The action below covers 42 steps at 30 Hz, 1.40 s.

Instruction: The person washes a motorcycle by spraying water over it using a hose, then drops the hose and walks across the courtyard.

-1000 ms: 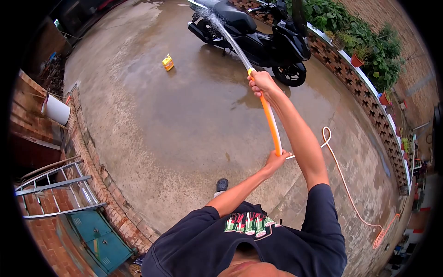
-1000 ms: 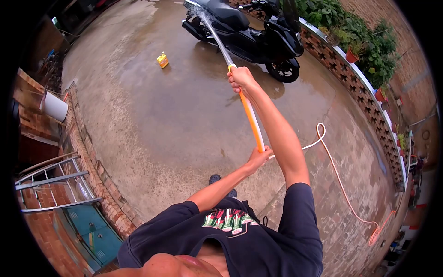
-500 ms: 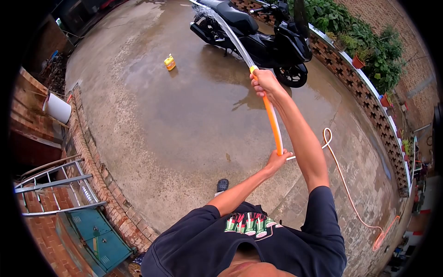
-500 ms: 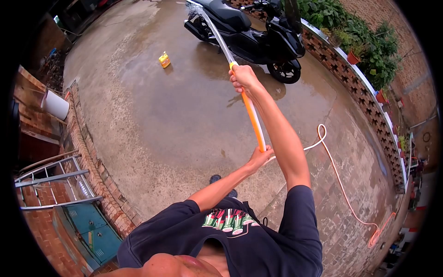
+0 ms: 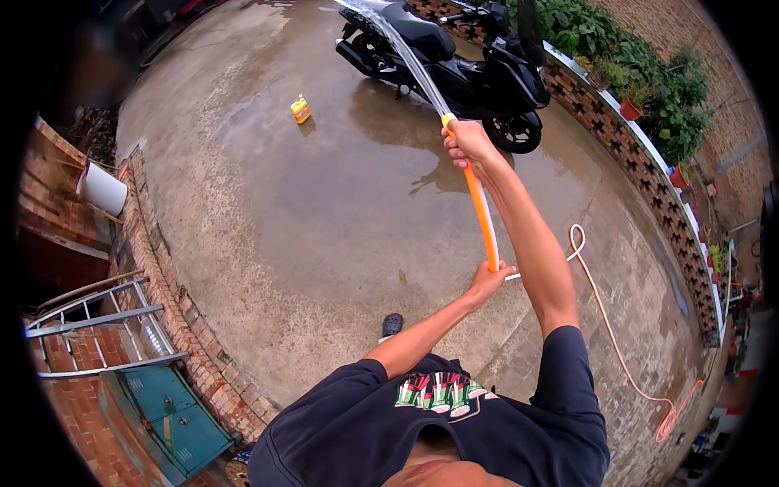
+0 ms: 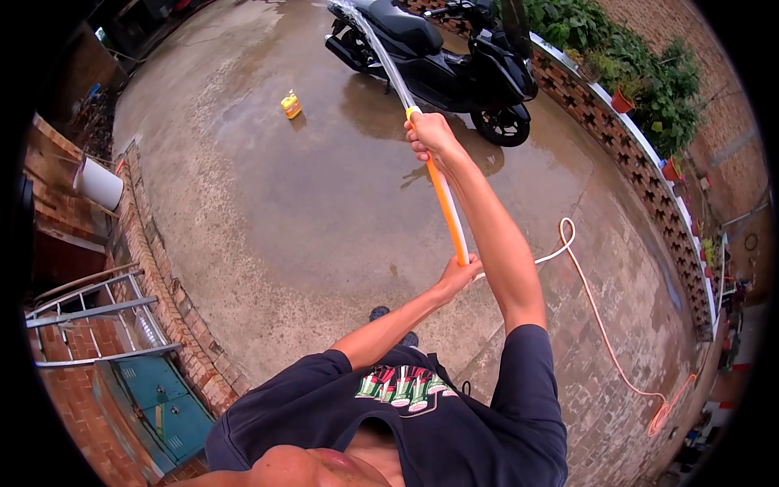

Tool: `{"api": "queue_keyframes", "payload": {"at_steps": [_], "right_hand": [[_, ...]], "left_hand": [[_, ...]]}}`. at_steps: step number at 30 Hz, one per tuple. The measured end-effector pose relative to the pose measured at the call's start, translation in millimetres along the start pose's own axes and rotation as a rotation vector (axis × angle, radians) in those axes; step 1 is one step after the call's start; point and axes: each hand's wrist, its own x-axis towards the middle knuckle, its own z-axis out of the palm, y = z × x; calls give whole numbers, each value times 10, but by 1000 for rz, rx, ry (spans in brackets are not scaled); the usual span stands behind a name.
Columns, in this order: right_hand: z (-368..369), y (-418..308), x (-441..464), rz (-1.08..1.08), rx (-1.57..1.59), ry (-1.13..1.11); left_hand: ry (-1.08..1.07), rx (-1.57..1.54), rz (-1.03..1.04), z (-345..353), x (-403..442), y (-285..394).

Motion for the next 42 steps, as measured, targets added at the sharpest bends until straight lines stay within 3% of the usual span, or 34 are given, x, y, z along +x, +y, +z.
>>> {"api": "queue_keyframes", "payload": {"at_steps": [19,26,31,36,42], "right_hand": [[9,402,-102,29,89,5],[-41,1321,43,111,49,71],[-102,1996,1,236,78,114],[-32,2142,-171,245,108,96],[85,2217,-332,111,250,105]], "left_hand": [[9,97,7,-137,-68,-441],[6,106,-67,-173,-347,-992],[80,-66,-189,-396,-447,-1185],[130,-84,-242,-539,-580,-1302],[117,-94,-218,-603,-690,-1415]]}}
